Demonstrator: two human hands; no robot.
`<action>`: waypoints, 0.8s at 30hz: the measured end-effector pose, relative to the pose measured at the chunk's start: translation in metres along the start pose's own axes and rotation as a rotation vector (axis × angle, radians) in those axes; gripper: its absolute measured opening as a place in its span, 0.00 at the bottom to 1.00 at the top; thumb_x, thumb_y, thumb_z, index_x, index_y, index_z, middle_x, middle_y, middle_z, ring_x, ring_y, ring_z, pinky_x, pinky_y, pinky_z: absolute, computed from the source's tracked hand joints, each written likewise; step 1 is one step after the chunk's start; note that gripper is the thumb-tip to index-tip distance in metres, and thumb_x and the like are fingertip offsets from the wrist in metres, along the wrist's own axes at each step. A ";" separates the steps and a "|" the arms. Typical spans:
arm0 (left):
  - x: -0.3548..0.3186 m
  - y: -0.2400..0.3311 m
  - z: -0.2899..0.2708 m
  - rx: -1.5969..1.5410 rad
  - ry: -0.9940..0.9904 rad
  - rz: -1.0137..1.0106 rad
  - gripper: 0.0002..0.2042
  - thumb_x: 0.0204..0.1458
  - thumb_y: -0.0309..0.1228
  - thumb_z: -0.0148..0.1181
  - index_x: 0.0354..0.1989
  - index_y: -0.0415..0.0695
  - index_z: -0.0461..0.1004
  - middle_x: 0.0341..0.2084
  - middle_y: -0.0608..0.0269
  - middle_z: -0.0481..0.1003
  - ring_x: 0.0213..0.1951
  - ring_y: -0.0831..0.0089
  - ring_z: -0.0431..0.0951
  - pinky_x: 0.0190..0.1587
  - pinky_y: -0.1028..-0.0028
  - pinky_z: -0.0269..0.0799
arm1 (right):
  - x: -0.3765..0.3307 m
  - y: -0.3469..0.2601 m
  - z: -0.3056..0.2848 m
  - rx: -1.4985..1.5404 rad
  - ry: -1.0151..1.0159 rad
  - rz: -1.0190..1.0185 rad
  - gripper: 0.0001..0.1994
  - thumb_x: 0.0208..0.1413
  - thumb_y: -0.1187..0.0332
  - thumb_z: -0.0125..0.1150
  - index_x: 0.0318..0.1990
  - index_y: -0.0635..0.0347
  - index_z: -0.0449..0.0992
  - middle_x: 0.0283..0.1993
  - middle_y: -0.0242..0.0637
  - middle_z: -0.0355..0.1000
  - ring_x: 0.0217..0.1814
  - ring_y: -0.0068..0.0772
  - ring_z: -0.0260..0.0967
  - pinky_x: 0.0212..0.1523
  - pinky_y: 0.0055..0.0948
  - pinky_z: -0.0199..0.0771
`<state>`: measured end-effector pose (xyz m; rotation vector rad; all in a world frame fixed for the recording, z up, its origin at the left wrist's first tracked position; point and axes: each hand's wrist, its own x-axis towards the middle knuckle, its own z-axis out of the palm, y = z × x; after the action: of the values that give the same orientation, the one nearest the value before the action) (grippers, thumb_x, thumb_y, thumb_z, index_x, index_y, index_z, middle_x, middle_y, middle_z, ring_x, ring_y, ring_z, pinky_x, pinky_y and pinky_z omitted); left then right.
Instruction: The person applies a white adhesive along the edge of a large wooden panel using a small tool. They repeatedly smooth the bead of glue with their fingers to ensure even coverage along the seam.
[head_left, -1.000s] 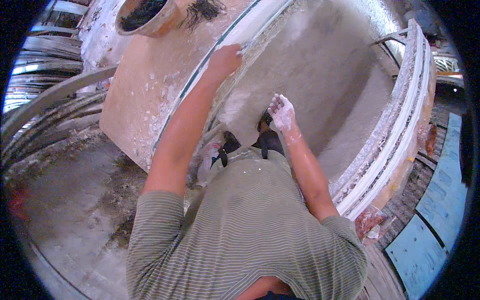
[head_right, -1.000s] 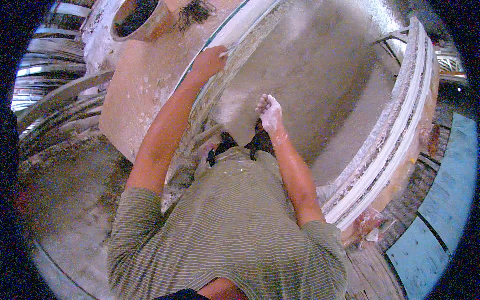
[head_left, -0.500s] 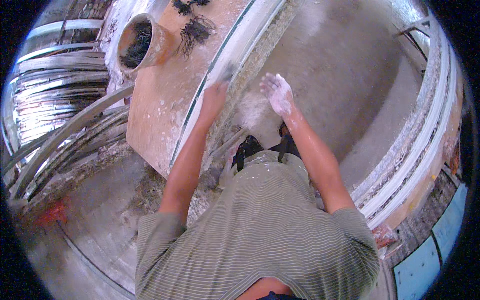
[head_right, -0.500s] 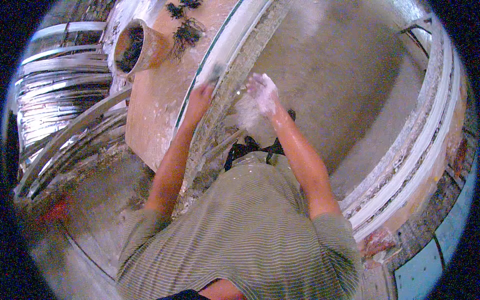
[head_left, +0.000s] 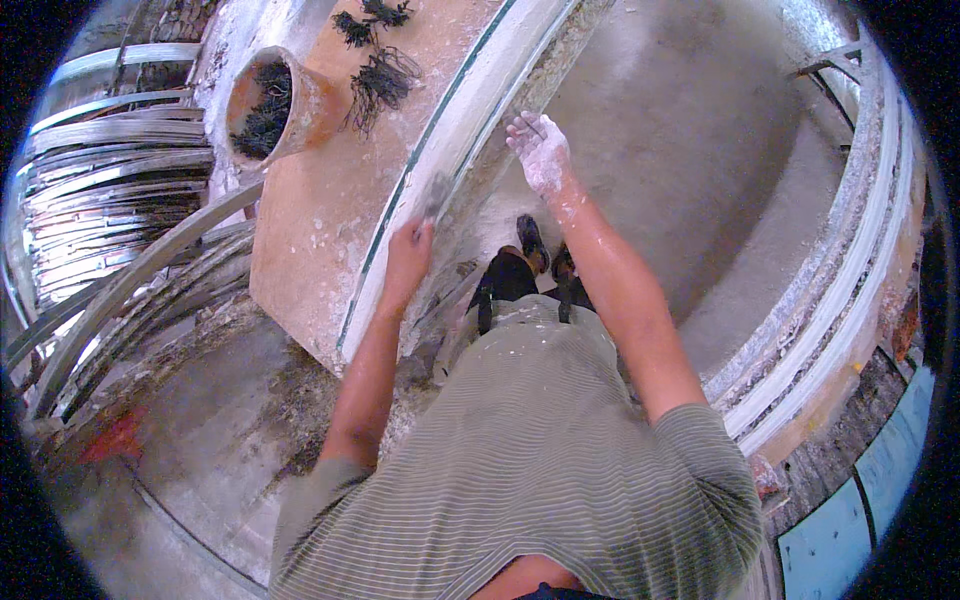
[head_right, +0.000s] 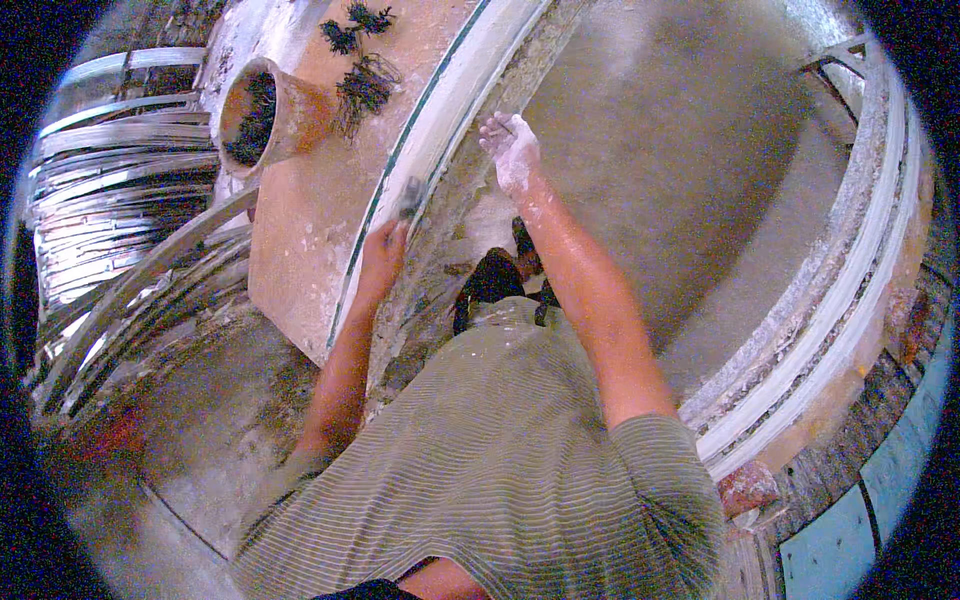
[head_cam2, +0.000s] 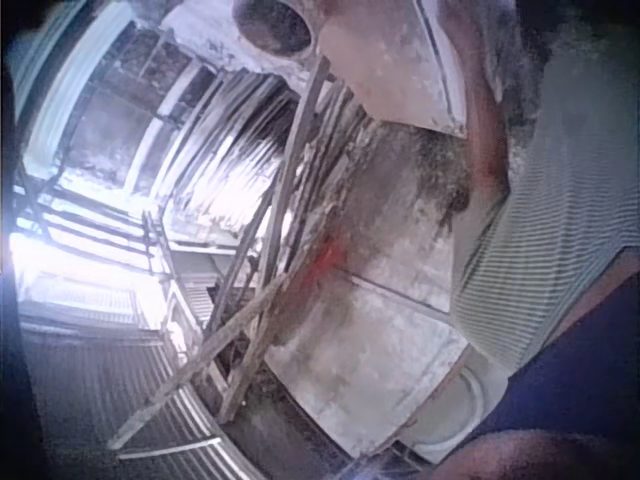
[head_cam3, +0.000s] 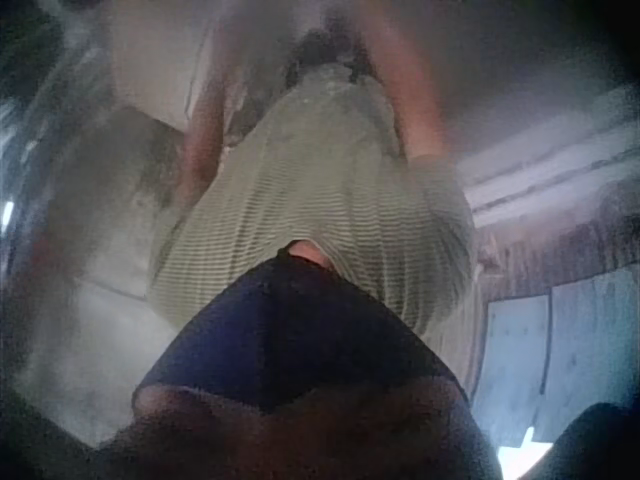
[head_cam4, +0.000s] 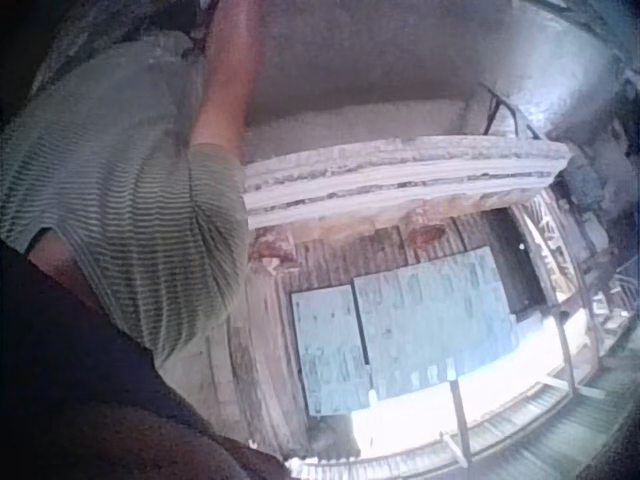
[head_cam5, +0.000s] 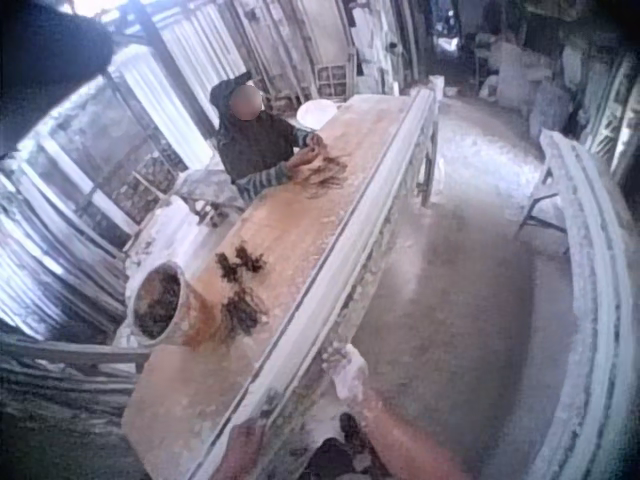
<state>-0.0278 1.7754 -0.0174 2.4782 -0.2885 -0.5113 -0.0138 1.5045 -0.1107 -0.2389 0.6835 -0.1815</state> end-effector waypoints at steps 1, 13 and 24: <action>0.023 0.013 -0.004 0.002 -0.057 0.039 0.20 0.56 0.40 0.54 0.45 0.32 0.76 0.40 0.35 0.76 0.45 0.45 0.77 0.51 0.60 0.70 | -0.002 -0.003 0.002 -0.008 0.022 0.000 0.17 0.65 0.57 0.44 0.47 0.62 0.71 0.43 0.42 0.72 0.46 0.40 0.71 0.50 0.40 0.73; 0.079 0.033 -0.028 0.308 -0.180 0.314 0.18 0.54 0.45 0.53 0.52 0.56 0.76 0.44 0.50 0.76 0.44 0.52 0.78 0.45 0.57 0.74 | 0.017 -0.064 -0.021 -0.095 0.097 -0.051 0.16 0.64 0.57 0.47 0.47 0.60 0.73 0.45 0.39 0.73 0.47 0.40 0.70 0.54 0.40 0.71; -0.089 -0.052 -0.077 0.375 -0.195 0.101 0.17 0.50 0.36 0.60 0.50 0.56 0.76 0.45 0.56 0.77 0.36 0.56 0.80 0.33 0.61 0.76 | -0.038 -0.051 -0.108 -0.094 0.395 0.025 0.14 0.63 0.57 0.48 0.43 0.57 0.74 0.37 0.35 0.75 0.39 0.39 0.71 0.46 0.41 0.73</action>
<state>-0.0714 1.8838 0.0365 2.7566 -0.6351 -0.7118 -0.1163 1.4479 -0.1544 -0.2874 1.0884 -0.1747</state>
